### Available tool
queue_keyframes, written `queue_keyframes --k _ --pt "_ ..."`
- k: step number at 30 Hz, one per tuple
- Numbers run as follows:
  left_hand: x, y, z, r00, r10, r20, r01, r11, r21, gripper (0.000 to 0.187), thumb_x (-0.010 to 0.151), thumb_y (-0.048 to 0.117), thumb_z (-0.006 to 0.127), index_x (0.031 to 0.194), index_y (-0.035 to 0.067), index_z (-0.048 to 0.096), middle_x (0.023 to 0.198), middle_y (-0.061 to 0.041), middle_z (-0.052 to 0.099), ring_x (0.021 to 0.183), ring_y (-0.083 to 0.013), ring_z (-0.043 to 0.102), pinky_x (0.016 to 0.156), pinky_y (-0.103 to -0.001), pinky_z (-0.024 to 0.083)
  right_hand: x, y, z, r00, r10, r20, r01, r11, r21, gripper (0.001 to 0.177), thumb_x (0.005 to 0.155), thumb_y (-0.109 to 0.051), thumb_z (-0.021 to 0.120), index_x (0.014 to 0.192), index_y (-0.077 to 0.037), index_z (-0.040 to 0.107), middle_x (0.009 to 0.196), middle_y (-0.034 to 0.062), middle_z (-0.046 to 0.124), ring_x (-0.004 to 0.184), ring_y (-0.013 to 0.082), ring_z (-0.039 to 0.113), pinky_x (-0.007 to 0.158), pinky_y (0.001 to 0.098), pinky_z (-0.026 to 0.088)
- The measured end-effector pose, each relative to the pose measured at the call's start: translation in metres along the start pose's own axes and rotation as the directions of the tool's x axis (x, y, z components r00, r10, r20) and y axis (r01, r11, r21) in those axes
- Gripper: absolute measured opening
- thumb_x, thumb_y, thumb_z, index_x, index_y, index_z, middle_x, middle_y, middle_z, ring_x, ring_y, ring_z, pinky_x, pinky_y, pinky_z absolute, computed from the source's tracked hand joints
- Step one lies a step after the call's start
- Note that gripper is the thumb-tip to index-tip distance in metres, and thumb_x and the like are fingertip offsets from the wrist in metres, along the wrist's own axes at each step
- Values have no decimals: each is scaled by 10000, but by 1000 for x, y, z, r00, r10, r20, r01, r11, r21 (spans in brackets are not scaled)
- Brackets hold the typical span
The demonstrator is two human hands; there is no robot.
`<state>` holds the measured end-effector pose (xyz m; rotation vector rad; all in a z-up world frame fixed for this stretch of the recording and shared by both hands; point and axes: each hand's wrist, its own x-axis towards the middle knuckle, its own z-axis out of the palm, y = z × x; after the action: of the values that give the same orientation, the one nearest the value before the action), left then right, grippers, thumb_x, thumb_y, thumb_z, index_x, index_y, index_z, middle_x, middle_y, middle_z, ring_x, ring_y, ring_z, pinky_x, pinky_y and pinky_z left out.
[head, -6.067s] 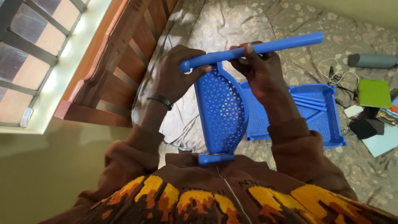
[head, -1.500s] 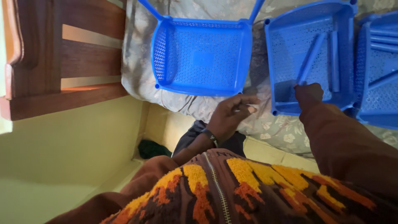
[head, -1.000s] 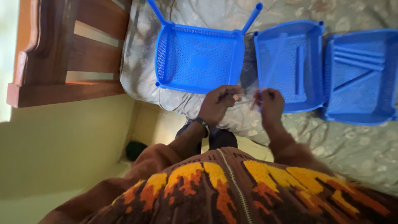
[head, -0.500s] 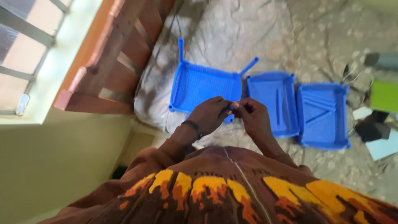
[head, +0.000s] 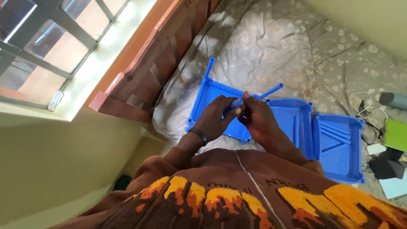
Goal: The person assembles a blue perforated plastic storage basket on a bed, pressing short connector pieces into the basket sides and fitting long blue tubes between the mounted connectors to build the frame, then sets the basket down and picks up another tube to continue fitting parts.
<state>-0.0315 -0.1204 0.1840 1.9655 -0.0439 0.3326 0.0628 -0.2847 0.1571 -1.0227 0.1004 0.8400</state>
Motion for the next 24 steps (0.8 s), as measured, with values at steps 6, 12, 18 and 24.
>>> queue_keyframes --k 6,12,18,24 --pt "15 -13 -3 911 -413 -24 216 523 -824 446 1096 428 474 985 34 650 759 -19 558 682 -137 510 647 -307 447 -6 21 34 988 9 -156 -49 965 -259 498 1018 -501 389 971 -107 690 827 -3 703 806 104 670 816 325 527" --pt "24 -28 -23 910 -411 59 51 -31 -998 462 1021 446 461 746 83 540 590 -8 426 515 -144 408 551 -325 381 -22 41 53 997 -34 70 70 773 -630 486 1091 -466 468 946 -42 659 728 19 572 623 103 500 572 286 418" --pt "21 -49 -44 943 -332 22 -26 -139 -990 430 975 386 429 673 84 486 575 -37 393 523 -184 391 585 -364 388 -26 23 52 974 -131 186 218 307 -926 340 908 -392 695 961 -60 647 623 -11 603 533 91 547 482 272 423" --pt "27 -96 -69 880 -463 -105 -216 -194 -957 373 996 300 451 672 115 476 572 -21 368 513 -180 352 581 -374 377 -33 -2 36 970 -193 150 208 326 -922 384 973 -437 611 912 -74 722 631 -11 554 579 72 495 507 244 393"
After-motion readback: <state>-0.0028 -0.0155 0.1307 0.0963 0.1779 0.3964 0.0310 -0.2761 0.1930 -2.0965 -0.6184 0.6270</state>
